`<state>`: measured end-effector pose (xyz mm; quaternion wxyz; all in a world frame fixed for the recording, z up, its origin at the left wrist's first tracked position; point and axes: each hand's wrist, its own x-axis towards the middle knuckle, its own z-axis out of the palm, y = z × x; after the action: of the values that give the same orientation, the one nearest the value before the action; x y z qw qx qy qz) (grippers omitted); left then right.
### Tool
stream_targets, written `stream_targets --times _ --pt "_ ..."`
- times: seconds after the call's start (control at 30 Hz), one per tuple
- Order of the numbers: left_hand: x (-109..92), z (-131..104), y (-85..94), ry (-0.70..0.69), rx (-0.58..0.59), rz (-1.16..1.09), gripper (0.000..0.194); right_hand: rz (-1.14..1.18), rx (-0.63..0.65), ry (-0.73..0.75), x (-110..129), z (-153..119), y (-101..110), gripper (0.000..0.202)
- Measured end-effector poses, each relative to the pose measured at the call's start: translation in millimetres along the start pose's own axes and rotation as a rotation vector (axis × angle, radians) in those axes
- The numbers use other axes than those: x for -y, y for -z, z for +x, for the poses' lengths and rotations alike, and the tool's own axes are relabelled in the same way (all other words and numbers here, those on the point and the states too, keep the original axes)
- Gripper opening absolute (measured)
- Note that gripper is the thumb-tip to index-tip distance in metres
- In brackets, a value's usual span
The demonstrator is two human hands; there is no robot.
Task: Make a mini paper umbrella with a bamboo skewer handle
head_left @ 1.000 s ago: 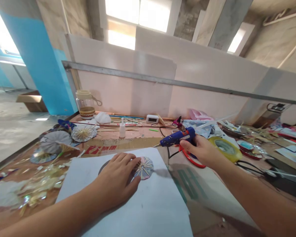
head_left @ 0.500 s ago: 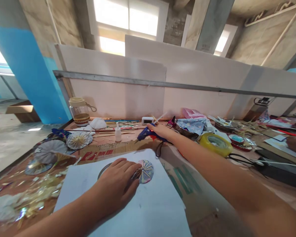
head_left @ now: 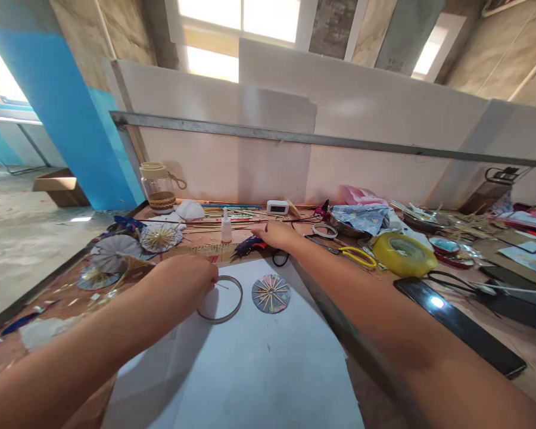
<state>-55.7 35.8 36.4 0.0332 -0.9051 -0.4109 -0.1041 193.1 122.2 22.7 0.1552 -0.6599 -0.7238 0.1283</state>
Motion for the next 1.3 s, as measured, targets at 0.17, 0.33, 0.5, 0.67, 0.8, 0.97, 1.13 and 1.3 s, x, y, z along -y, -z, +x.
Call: stream_targets --times 0.17,0.33,0.5,0.67,0.8,0.97,1.13,1.3 --pt "-20.6 2.2 -1.9 -0.042 0.064 0.037 0.023 -0.032 -0.208 0.117 -10.7 -47.5 16.6 0.037" --pt "-31.5 9.1 -3.8 -0.089 0.144 0.152 0.02 0.154 -0.223 0.253 -30.4 -89.3 21.3 0.024" --pt "-27.0 15.6 -12.3 -0.133 0.127 0.15 0.023 0.4 -0.196 0.213 -35.1 -115.7 11.2 0.02" --pt "-31.7 14.6 -5.8 -0.125 0.094 0.26 0.018 0.485 -0.226 0.22 -25.6 -134.2 10.5 0.014" --pt "-54.7 9.8 7.1 -0.018 -0.048 -0.007 0.018 0.568 -0.211 0.347 -17.4 -146.0 15.0 0.012" --pt "-76.6 7.8 1.3 0.064 -0.008 -0.435 0.017 0.718 -0.096 0.448 -7.4 -158.8 11.3 0.012" --pt "-82.5 9.4 -9.2 0.138 0.032 -0.639 0.017 0.863 -0.056 0.443 -6.1 -161.0 -3.3 0.013" --pt "-86.1 7.4 -12.7 0.123 0.009 -0.657 0.018 0.909 -0.01 0.392 -5.3 -160.9 -5.3 0.006"
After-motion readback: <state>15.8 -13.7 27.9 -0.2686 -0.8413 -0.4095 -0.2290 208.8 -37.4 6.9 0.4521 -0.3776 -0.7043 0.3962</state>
